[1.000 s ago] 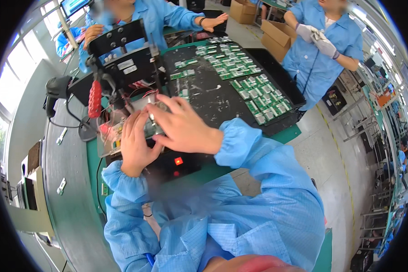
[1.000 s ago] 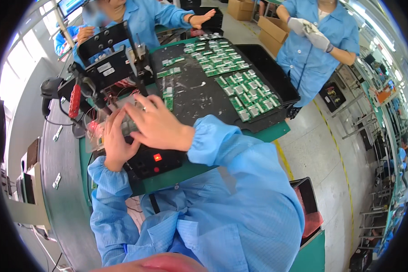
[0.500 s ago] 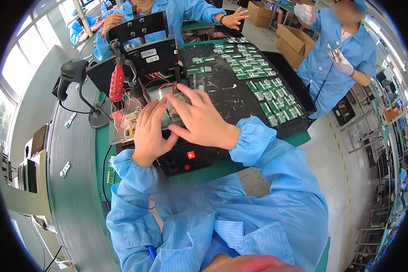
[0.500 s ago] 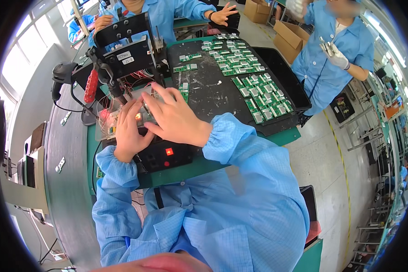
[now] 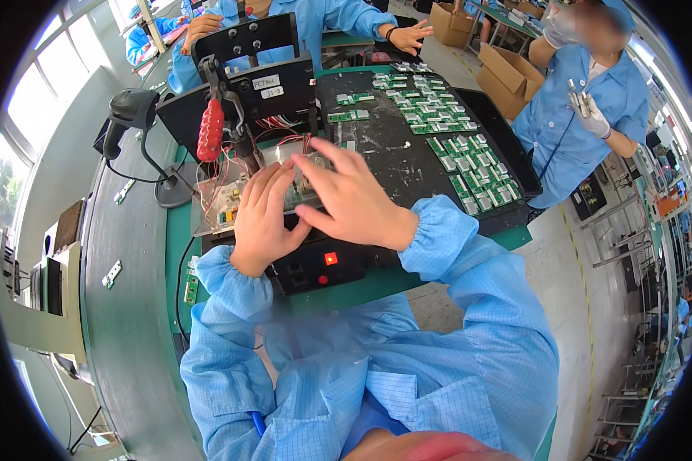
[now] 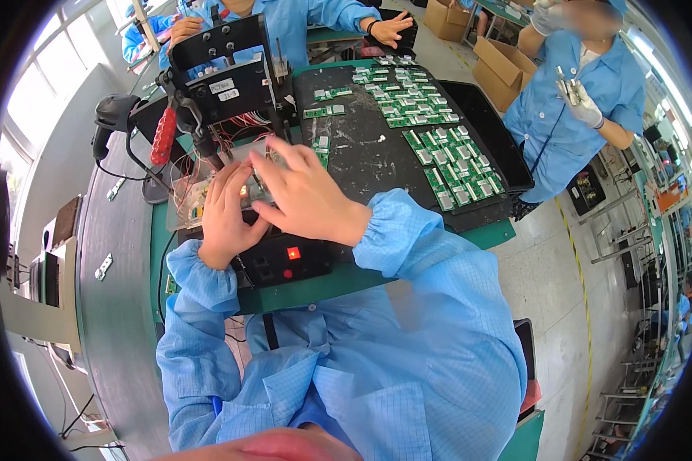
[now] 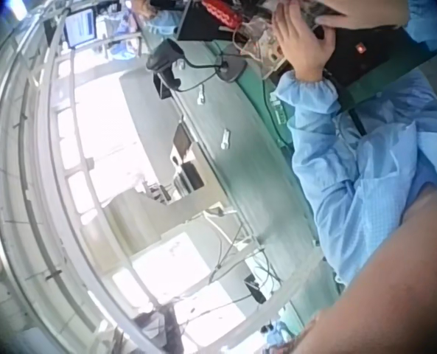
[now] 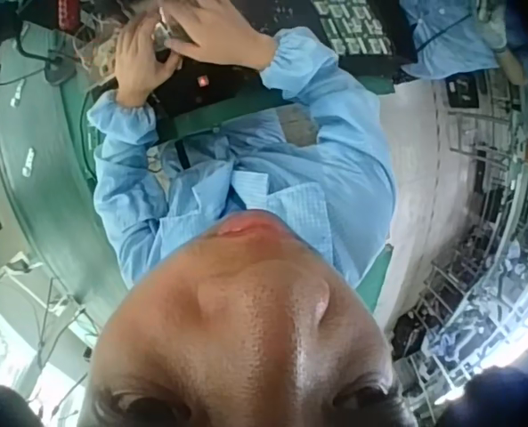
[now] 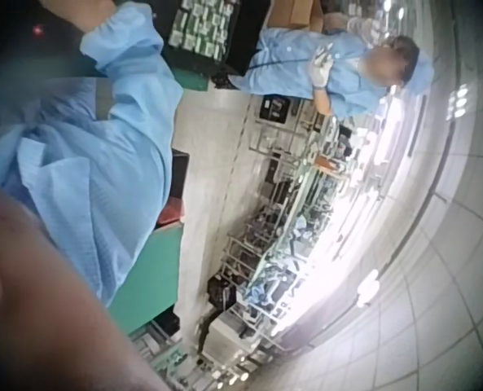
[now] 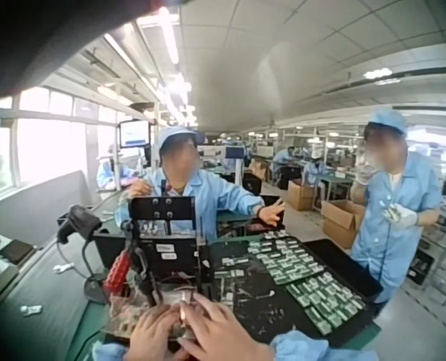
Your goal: Testing and assembling small circuit boards using an industrial testing machine.
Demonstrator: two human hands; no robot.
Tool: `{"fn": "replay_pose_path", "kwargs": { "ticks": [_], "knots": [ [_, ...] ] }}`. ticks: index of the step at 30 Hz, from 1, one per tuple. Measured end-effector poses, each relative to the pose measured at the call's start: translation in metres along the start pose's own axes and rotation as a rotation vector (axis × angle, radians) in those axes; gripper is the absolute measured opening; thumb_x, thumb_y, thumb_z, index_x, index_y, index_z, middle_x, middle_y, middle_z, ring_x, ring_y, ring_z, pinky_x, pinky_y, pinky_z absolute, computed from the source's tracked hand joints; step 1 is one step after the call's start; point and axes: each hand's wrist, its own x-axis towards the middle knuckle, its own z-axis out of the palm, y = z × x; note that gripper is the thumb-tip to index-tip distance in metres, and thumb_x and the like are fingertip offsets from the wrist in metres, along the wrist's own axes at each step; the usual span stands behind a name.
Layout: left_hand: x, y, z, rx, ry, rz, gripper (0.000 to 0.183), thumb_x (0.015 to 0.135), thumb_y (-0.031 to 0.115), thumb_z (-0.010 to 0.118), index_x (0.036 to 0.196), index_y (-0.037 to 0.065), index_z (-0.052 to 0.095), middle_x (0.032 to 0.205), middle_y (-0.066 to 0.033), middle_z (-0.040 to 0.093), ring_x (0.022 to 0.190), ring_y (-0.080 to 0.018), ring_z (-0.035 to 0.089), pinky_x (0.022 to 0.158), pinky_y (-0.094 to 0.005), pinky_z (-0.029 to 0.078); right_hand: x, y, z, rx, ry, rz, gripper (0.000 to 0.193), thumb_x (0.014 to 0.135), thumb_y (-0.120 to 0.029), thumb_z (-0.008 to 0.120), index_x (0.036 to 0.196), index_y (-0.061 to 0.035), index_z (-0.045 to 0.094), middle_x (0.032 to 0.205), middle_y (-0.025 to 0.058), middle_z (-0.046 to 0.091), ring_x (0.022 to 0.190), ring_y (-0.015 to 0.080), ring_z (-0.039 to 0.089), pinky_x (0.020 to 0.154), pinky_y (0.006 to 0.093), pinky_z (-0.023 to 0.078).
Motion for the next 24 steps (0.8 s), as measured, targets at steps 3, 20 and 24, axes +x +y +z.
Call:
{"fn": "replay_pose_path", "kwargs": {
  "ticks": [3, 20, 24],
  "knots": [
    [-0.001, 0.0, -0.001, 0.008, -0.003, 0.007, 0.068, 0.071, 0.016, 0.075, 0.132, 0.001, 0.049, 0.137, -0.0173, 0.056, 0.127, -0.0382, 0.053, 0.11, -0.0503, 0.04, 0.0, 0.003, 0.0, -0.031, 0.03, 0.002, 0.074, 0.086, -0.032, 0.071, 0.144, 0.0055, 0.043, 0.123, 0.0186, 0.063, 0.138, 0.0386, 0.038, 0.106, 0.052, 0.035],
    [-0.001, 0.002, -0.005, -0.009, -0.005, -0.03, 0.07, 0.07, 0.02, 0.078, 0.132, 0.001, 0.05, 0.137, -0.0162, 0.057, 0.126, -0.0366, 0.054, 0.11, -0.0479, 0.041, 0.0, 0.007, -0.009, -0.033, -0.05, -0.007, 0.074, 0.085, -0.033, 0.073, 0.147, -0.003, 0.045, 0.132, 0.0141, 0.062, 0.14, 0.0397, 0.037, 0.109, 0.0539, 0.031],
    [0.004, 0.002, -0.003, -0.067, 0.027, -0.021, 0.07, 0.069, 0.019, 0.079, 0.13, 0.002, 0.051, 0.136, -0.0164, 0.057, 0.126, -0.0358, 0.053, 0.109, -0.0466, 0.042, -0.002, 0.011, -0.013, -0.065, -0.029, -0.005, 0.075, 0.083, -0.03, 0.075, 0.146, -0.004, 0.045, 0.134, 0.0101, 0.063, 0.141, 0.0379, 0.036, 0.109, 0.0525, 0.03]
  ]
}}
